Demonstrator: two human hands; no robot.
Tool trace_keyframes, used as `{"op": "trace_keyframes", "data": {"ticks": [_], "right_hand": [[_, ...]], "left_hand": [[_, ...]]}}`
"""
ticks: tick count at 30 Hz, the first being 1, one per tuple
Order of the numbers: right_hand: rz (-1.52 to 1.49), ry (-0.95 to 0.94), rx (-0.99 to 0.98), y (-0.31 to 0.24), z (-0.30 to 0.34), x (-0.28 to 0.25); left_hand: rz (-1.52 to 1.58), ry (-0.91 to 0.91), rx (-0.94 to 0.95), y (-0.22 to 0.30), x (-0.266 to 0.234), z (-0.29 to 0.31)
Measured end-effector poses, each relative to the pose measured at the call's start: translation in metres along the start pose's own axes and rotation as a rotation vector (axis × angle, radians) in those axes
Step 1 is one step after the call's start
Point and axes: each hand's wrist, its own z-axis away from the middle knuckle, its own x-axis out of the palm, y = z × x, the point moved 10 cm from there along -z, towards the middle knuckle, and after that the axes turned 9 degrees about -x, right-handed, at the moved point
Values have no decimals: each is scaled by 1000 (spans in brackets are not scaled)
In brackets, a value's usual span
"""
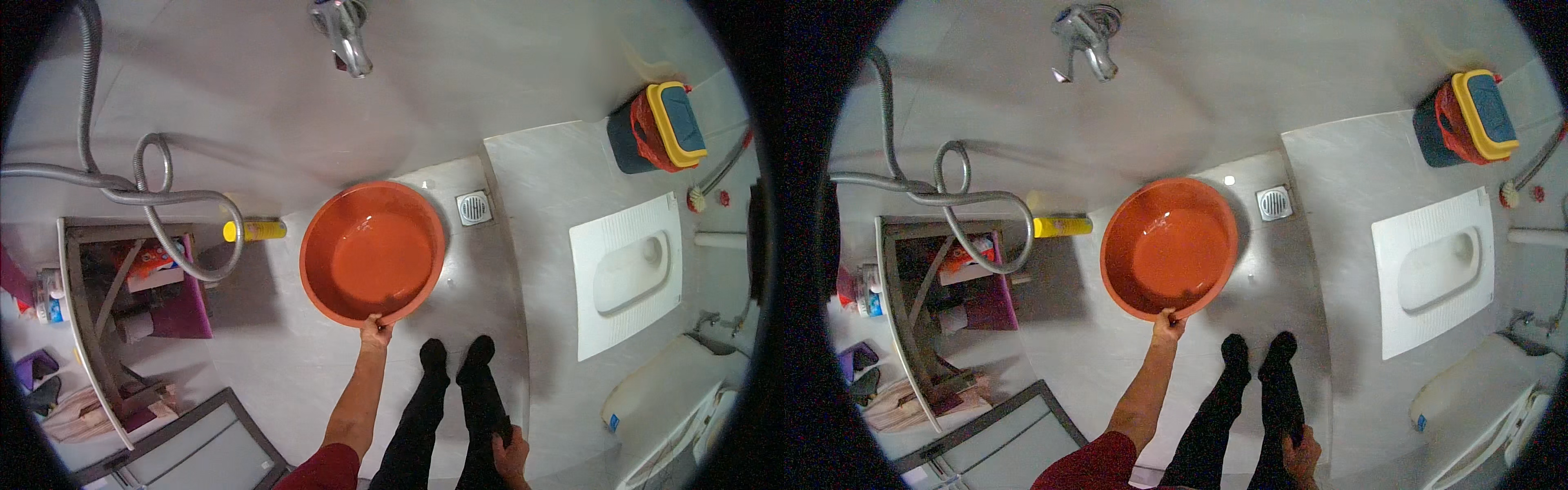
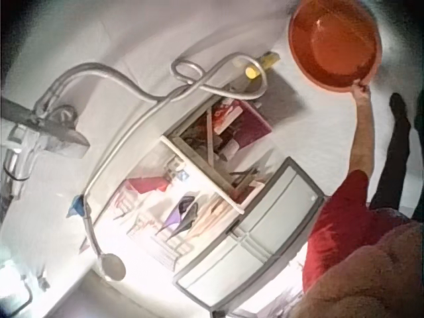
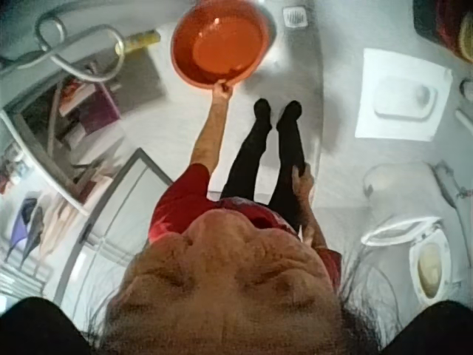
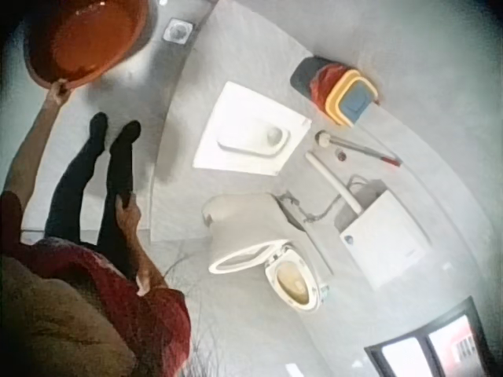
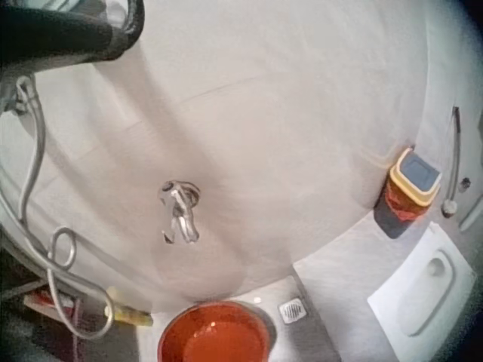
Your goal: The person cleans a bathroom by wiping the wall and toilet seat with a cloth, pouring water from a basin into the toilet bowl, scrubbing the bowl with a brush, and wiping the floor. The person refills the basin with water from a tap and continues wiping the floor and the squat toilet area.
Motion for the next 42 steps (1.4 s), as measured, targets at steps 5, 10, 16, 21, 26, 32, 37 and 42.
{"op": "trace_keyframes", "data": {"ticks": [5,10,16,21,26,32,37,42], "right_hand": [[4,61,-34,-16,3,-8],[2,155,-32,-24,2,-24],[-42,201,-6,-14,0,-37],[-51,170,-12,-8,7,-40],[-91,185,15,2,12,-33],[-55,154,-5,37,22,-8],[-129,144,-67,58,34,7],[-289,27,-157,7,62,-38]], "left_hand": [[16,-48,-83,-30,4,-48],[-36,-217,-114,-81,40,-72],[-174,-139,-168,-93,34,-81],[-386,-149,-218,-72,52,-55],[-718,-105,-31,-38,98,19],[-1029,-113,971,88,241,221],[-1288,-392,1681,55,412,476],[-2219,216,1535,40,476,489]]}}
